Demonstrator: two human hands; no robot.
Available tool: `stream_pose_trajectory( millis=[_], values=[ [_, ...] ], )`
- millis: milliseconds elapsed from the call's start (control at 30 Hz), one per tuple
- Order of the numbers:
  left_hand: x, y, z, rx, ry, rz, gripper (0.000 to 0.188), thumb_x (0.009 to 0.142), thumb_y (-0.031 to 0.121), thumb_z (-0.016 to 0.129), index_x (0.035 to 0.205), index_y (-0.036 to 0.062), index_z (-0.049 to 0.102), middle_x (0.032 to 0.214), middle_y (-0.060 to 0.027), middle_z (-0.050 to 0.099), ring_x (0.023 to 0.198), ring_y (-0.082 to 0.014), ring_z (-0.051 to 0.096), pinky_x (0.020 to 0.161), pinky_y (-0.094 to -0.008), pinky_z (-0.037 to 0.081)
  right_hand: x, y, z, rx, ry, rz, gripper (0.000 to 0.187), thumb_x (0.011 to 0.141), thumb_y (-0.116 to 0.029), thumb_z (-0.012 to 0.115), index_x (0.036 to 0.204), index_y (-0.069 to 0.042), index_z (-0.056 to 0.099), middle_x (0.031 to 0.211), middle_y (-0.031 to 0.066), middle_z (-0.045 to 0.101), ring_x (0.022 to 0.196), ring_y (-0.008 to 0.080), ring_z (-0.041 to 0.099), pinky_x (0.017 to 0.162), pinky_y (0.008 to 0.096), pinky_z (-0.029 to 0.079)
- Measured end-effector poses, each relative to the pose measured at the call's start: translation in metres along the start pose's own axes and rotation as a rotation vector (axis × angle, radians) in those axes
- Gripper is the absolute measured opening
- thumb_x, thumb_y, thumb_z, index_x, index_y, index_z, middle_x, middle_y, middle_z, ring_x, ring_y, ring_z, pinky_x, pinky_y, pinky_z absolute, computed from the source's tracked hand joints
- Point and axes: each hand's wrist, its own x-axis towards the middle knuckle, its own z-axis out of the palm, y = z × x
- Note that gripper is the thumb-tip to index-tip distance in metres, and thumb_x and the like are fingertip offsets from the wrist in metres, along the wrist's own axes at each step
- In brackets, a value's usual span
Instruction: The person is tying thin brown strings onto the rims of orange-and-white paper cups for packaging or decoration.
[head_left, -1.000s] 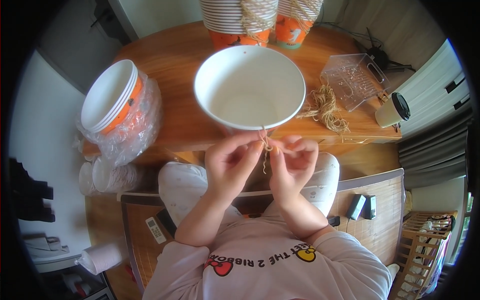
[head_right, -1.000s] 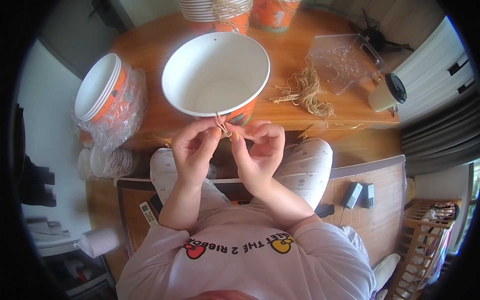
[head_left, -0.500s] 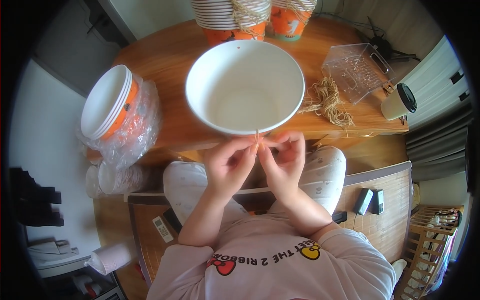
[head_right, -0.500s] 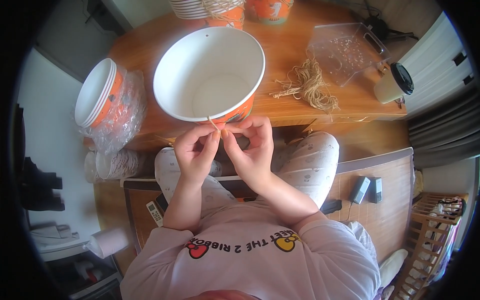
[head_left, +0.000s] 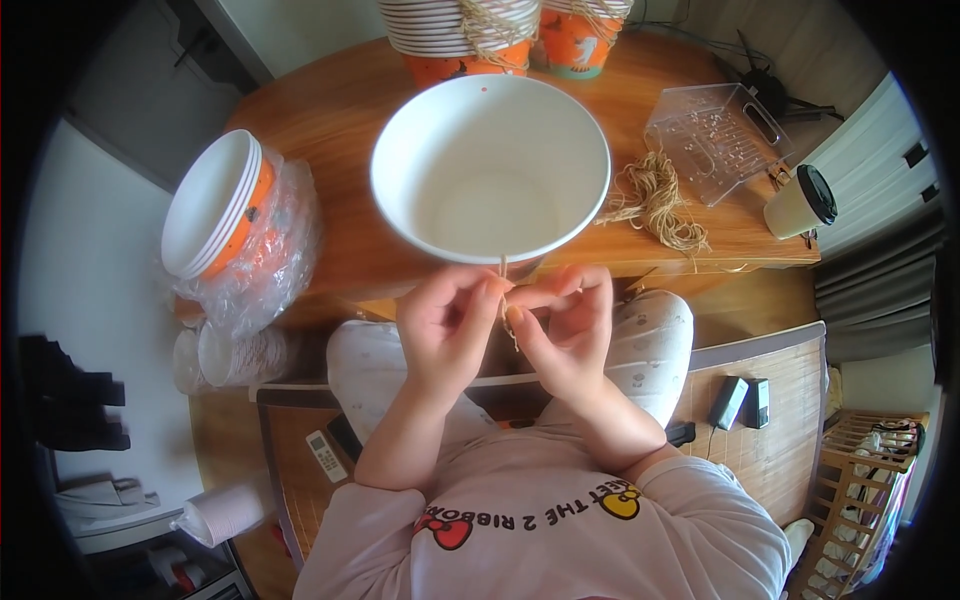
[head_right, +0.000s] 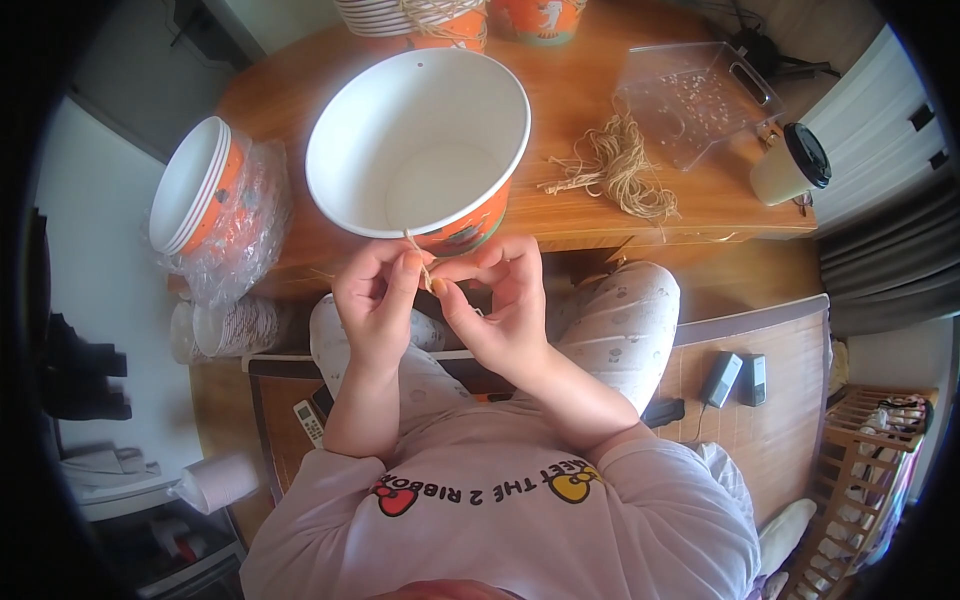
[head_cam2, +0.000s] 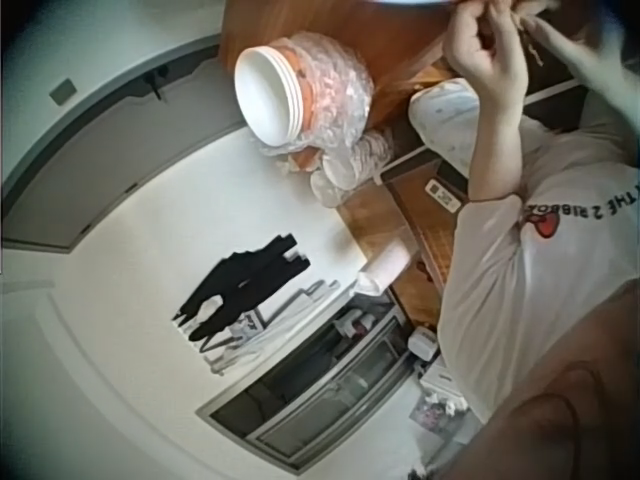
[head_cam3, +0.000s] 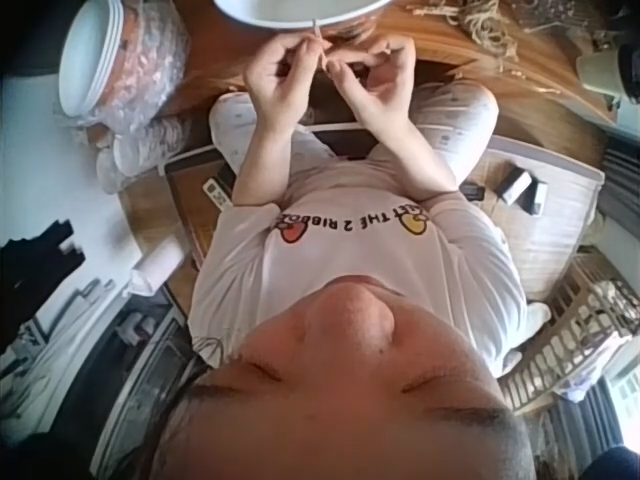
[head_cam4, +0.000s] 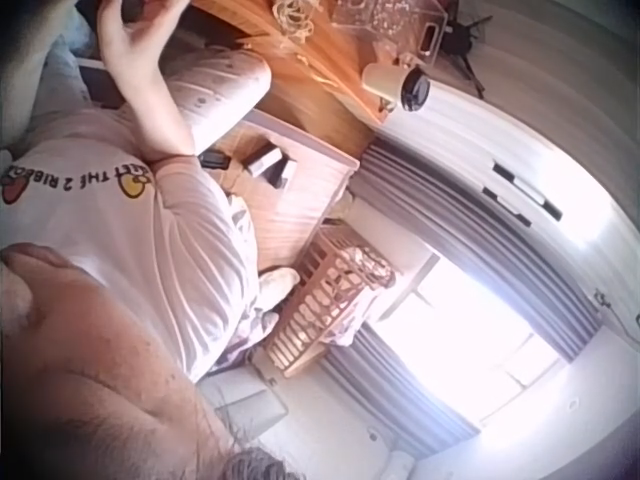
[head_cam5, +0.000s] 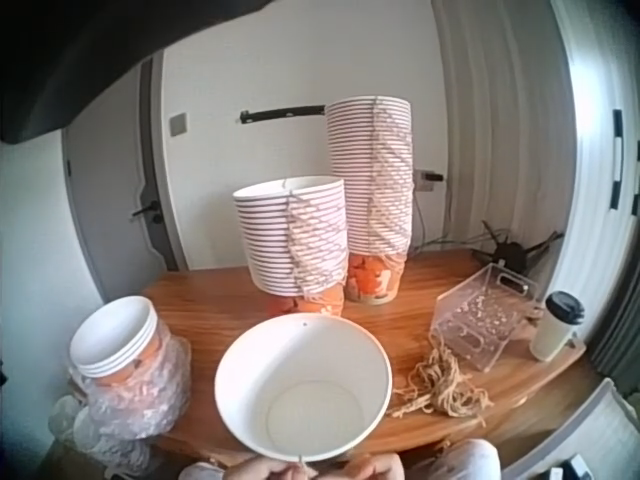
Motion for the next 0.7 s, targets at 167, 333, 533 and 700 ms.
stream_pose_trajectory(
  millis=[167,333,533,700],
  values=[
    [-0.002,-0.003,-0.005,-0.018,-0.037,-0.035,0.013,0.095,0.01,0.065,0.094,-0.0032,0.067,0.079,-0.0031,0.067,0.069,-0.0055,0.058,0.063,-0.0199,0.045,0.001,0.0,-0.003,0.024,-0.019,-0.009,0.039,0.088,0.009,0.063,0.108,-0.006,0.033,0.097,0.0152,0.069,0.096,0.0193,0.068,0.085,0.0301,0.053],
    [-0.004,0.0,-0.012,-0.048,-0.124,-0.101,0.015,0.096,0.01,0.063,0.095,-0.0042,0.067,0.088,-0.0069,0.07,0.077,-0.0095,0.064,0.071,-0.0224,0.05,-0.004,-0.003,-0.005,0.088,-0.034,0.084,0.038,0.089,0.008,0.063,0.109,-0.006,0.034,0.102,0.015,0.069,0.101,0.0191,0.067,0.09,0.0301,0.049],
    [-0.005,-0.001,-0.01,-0.009,-0.15,-0.094,0.011,0.091,0.009,0.069,0.095,-0.0019,0.07,0.07,0.0021,0.06,0.061,-0.0026,0.049,0.055,-0.0185,0.035,-0.016,0.003,-0.011,-0.012,-0.045,0.035,0.035,0.089,0.007,0.064,0.11,-0.004,0.039,0.098,0.0098,0.064,0.104,0.0185,0.065,0.088,0.0282,0.049],
    [-0.004,0.001,-0.002,0.035,-0.089,-0.092,0.011,0.087,0.008,0.074,0.093,-0.0003,0.072,0.061,0.0066,0.054,0.052,0.0017,0.04,0.048,-0.0169,0.026,-0.017,-0.007,-0.01,-0.172,-0.05,-0.086,0.032,0.086,0.008,0.066,0.108,-0.003,0.045,0.087,0.0051,0.06,0.089,0.0168,0.062,0.083,0.0284,0.049]
  ],
)
